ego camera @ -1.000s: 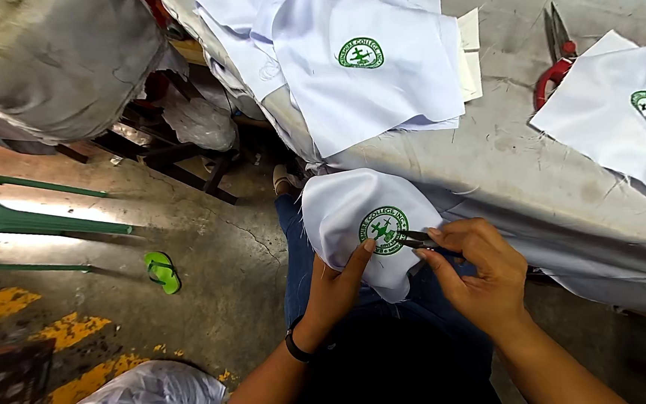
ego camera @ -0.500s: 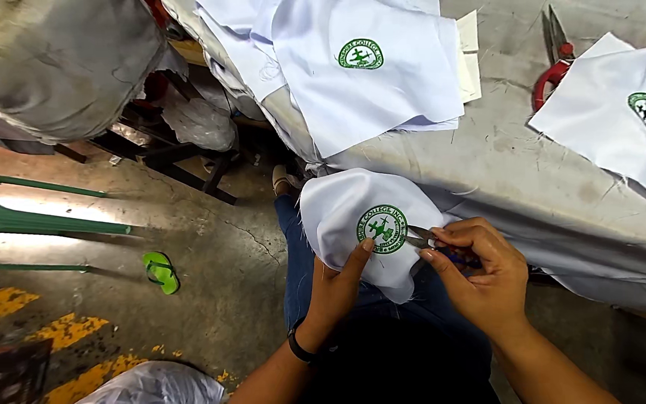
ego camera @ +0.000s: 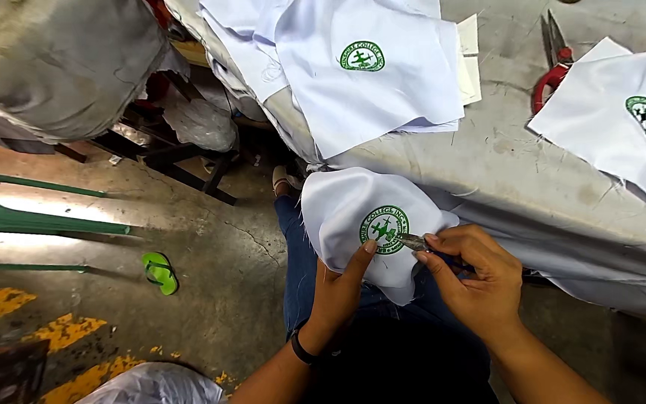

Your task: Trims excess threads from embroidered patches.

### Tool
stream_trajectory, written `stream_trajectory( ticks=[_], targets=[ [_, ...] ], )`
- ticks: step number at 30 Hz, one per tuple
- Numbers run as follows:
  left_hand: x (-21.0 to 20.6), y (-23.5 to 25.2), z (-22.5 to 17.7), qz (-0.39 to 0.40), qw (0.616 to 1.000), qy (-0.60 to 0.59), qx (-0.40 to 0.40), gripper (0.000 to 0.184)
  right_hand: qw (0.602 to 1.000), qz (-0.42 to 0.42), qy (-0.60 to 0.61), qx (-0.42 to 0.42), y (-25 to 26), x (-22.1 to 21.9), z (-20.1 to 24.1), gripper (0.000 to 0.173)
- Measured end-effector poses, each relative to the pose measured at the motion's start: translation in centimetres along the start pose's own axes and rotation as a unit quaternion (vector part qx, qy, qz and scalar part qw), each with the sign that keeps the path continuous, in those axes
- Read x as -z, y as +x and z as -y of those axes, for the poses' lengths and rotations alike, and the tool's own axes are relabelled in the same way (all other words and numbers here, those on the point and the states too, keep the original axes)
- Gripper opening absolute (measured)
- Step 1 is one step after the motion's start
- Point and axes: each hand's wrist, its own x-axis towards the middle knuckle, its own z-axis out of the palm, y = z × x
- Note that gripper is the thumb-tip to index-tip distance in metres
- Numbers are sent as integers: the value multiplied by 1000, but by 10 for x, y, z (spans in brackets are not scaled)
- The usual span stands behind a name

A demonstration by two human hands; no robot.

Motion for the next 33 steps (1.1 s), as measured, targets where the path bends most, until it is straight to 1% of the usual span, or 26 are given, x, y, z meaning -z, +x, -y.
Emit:
stream_trajectory(
  ticks=[4,10,13,17,22,26,33],
  targets=[
    [-3,-2,3,-15,1000,-18,-2,26,1000,-4,-11,8,-1,0,1,17],
    [-8,-5,5,-24,999,-32,-13,27,1000,-18,-3,-6,-3,-3,3,18],
    [-10,-7,6,-33,998,-46,3,27,999,-31,0,-10,-4,-8,3,17],
    [-11,-8,6,-31,994,-100,41,27,998,-45,29,-23,-4,-13,3,16],
    [-11,-7,5,-24,990,-130,46,22,998,-59,26,-12,-3,-17,4,15],
    [-11,-6,6,-32,990,-130,53,21,997,-70,14,0,-3,-19,2,16],
    [-10,-5,7,-10,984,-165,60,23,997,-76,7,3,-5,-18,2,16]
  ],
)
